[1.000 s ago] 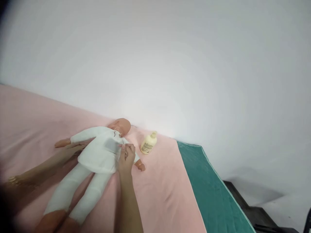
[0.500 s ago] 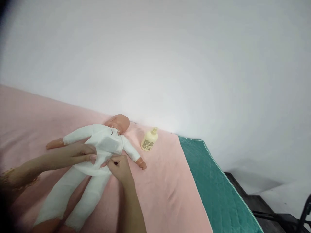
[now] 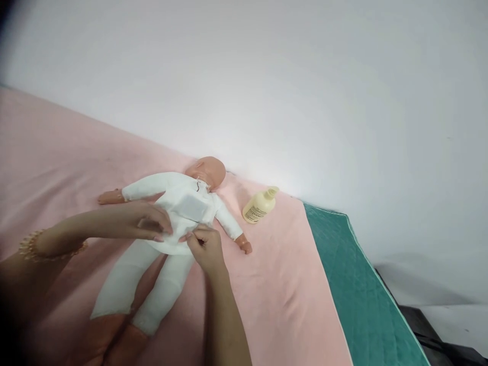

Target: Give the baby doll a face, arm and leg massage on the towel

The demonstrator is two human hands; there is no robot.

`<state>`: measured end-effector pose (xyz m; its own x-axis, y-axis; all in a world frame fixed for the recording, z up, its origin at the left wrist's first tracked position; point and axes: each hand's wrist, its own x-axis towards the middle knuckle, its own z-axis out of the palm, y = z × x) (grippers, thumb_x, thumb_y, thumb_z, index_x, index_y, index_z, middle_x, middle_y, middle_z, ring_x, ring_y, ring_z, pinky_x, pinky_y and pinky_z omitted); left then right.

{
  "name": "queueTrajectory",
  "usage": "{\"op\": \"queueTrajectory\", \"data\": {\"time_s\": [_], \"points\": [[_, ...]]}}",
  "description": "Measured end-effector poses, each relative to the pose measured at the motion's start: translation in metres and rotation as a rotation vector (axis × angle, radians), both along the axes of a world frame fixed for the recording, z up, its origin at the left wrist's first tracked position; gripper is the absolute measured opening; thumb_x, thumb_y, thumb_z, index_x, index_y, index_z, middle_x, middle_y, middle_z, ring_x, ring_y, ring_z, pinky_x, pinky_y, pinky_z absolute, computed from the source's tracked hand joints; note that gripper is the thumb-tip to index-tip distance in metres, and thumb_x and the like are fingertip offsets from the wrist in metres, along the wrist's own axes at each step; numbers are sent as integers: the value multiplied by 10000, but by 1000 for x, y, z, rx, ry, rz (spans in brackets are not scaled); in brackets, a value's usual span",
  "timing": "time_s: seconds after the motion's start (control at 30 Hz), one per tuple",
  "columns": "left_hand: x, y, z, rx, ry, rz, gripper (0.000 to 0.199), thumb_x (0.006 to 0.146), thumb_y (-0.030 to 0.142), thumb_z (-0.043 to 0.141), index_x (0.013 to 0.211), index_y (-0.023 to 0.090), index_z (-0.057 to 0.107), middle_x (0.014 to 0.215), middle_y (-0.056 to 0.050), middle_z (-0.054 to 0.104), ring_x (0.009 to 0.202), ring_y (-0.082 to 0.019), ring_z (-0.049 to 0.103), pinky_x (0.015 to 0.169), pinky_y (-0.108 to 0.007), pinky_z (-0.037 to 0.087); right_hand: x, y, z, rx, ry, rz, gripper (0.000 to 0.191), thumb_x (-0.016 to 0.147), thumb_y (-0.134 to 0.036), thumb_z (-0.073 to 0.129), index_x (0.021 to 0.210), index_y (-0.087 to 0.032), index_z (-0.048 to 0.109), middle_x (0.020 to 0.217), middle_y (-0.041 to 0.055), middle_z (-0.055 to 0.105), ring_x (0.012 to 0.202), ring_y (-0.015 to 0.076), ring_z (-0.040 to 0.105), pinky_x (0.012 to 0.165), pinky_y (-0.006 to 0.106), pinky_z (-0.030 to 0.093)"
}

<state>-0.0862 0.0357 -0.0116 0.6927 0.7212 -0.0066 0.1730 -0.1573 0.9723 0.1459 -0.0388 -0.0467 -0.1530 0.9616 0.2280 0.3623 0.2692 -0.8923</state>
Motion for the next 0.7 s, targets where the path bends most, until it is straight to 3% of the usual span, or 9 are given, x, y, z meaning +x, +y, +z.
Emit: {"op": "queueTrajectory", "data": {"time_s": [0.1,0.17,0.3,0.5,0.6,0.7], "points": [[5,0,3,130,96,-69,222,737,436,791,813,228,797,822,-50,729,775,-270,616,746,-334,504,1,4,-7,97,47,-91,307,921,-335,586,743,-279,829,767,34,615,752,180,568,679,314,448],[8,1,1,121,47,-24,189,669,386,837,765,233,784,825,-51,720,822,-291,611,748,-337,504,2,6,-8,107,56,-117,316,928,-360,588,738,-282,828,824,42,633,799,189,585,719,327,469],[11,5,-14,95,10,10,227,587,305,890,739,201,759,795,-66,703,811,-311,633,713,-348,498,0,4,-1,-24,39,-88,304,937,-289,573,779,-293,833,888,36,645,889,192,607,804,326,487],[9,11,-26,194,129,6,228,718,417,809,790,202,785,805,-59,727,743,-251,643,641,-290,461,-2,2,2,-79,16,-51,290,936,-274,575,815,-303,837,896,32,648,903,189,609,829,324,497],[11,11,-21,274,136,42,214,759,449,724,769,244,785,825,-32,742,779,-242,643,750,-320,492,-2,2,0,-37,64,-106,287,935,-279,580,798,-286,832,897,33,661,900,190,617,838,329,500],[13,10,-16,350,92,144,234,775,474,684,749,261,778,858,-14,762,853,-248,657,1000,-417,449,-1,3,0,15,119,-188,293,950,-296,568,825,-258,830,931,44,688,917,201,632,877,349,502]]}}
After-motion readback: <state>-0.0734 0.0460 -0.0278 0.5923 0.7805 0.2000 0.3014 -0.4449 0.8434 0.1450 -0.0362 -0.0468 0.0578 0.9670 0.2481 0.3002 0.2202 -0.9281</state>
